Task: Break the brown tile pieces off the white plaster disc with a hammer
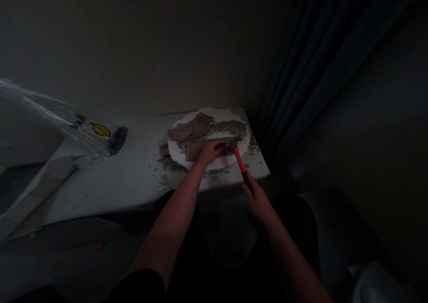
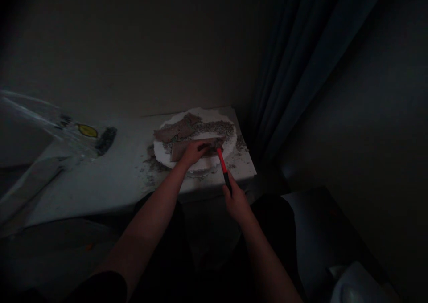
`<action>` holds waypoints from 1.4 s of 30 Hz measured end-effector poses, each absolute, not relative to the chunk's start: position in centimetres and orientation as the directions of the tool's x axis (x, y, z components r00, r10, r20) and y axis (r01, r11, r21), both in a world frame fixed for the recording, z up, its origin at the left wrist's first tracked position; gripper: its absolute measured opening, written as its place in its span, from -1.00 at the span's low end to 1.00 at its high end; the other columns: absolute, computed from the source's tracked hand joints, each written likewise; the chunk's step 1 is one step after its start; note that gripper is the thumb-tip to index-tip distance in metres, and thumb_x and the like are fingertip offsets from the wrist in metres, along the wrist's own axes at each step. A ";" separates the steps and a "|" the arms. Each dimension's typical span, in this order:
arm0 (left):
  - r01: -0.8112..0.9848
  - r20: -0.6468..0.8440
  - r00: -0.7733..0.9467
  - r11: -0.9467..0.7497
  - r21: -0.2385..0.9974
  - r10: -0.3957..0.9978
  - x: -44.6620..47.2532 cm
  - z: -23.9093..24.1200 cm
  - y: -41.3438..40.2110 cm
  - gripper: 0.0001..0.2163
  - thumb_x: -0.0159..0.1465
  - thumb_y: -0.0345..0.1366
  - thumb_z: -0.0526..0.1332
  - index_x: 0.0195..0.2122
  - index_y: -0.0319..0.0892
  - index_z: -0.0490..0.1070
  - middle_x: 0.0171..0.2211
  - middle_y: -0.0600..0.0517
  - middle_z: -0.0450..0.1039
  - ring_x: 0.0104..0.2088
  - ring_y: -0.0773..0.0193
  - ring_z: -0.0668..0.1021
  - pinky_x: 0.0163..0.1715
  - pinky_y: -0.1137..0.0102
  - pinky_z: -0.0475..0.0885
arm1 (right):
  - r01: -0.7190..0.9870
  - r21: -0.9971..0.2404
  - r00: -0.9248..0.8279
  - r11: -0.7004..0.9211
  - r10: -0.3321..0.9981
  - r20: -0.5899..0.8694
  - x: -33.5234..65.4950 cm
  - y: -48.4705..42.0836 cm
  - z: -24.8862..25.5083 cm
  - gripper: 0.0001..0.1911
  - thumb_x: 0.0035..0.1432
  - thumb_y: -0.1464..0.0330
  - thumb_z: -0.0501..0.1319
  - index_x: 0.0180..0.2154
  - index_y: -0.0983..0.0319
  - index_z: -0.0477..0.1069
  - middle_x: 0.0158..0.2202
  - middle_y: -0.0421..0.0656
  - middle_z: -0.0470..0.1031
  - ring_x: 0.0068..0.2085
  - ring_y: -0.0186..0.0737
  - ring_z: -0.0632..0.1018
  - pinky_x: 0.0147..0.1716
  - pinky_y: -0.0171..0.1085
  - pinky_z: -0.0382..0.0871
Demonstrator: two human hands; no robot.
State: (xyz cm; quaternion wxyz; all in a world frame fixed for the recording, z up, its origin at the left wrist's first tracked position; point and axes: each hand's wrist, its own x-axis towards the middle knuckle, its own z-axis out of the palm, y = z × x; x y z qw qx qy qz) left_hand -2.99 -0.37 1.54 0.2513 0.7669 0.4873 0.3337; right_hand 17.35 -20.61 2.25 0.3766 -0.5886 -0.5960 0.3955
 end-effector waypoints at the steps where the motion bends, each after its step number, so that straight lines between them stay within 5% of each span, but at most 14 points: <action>1: 0.580 0.271 0.302 -0.402 0.708 0.914 -3.0 1.5 -0.4 -0.78 0.28 -0.24 0.24 -0.11 -0.18 0.57 -0.16 -0.06 0.60 -0.17 0.18 0.58 -0.07 0.28 0.45 | 0.402 -0.916 -0.027 -0.004 1.000 -0.016 17.4 -20.6 2.3 -0.36 0.33 0.24 0.05 0.38 0.18 0.02 0.26 -0.05 0.33 0.28 -0.11 0.32 0.25 -0.05 0.19; 22: 0.579 0.276 0.307 -0.409 0.705 0.911 -2.8 1.4 -0.8 -0.78 0.29 -0.24 0.21 -0.10 -0.18 0.54 -0.14 -0.07 0.59 -0.14 0.17 0.57 -0.06 0.28 0.43 | 0.396 -0.918 -0.034 -0.013 0.999 -0.028 17.4 -20.5 2.1 -0.36 0.33 0.25 0.04 0.38 0.18 0.01 0.25 -0.05 0.35 0.27 -0.10 0.34 0.25 -0.05 0.19; 30: 0.523 0.309 0.212 -0.375 0.765 0.927 -2.6 0.8 -1.1 -0.61 0.20 -0.36 0.28 0.08 -0.15 0.37 -0.27 0.01 0.56 -0.28 0.26 0.58 -0.22 0.37 0.46 | 0.407 -0.912 -0.035 0.047 0.999 0.035 17.4 -20.5 5.5 -0.38 0.35 0.24 0.02 0.38 0.21 0.04 0.26 -0.03 0.33 0.29 -0.10 0.30 0.27 -0.05 0.15; 42: 0.460 0.344 0.234 -0.415 0.785 0.909 -2.4 -0.1 -0.2 -0.54 0.16 -0.36 0.33 0.08 -0.17 0.27 -0.34 0.06 0.52 -0.40 0.33 0.55 -0.34 0.44 0.43 | 0.524 -0.850 -0.011 0.058 0.998 0.061 14.9 -20.7 8.4 -0.38 0.36 0.27 0.01 0.39 0.14 -0.01 0.23 -0.04 0.38 0.23 -0.04 0.40 0.21 -0.03 0.24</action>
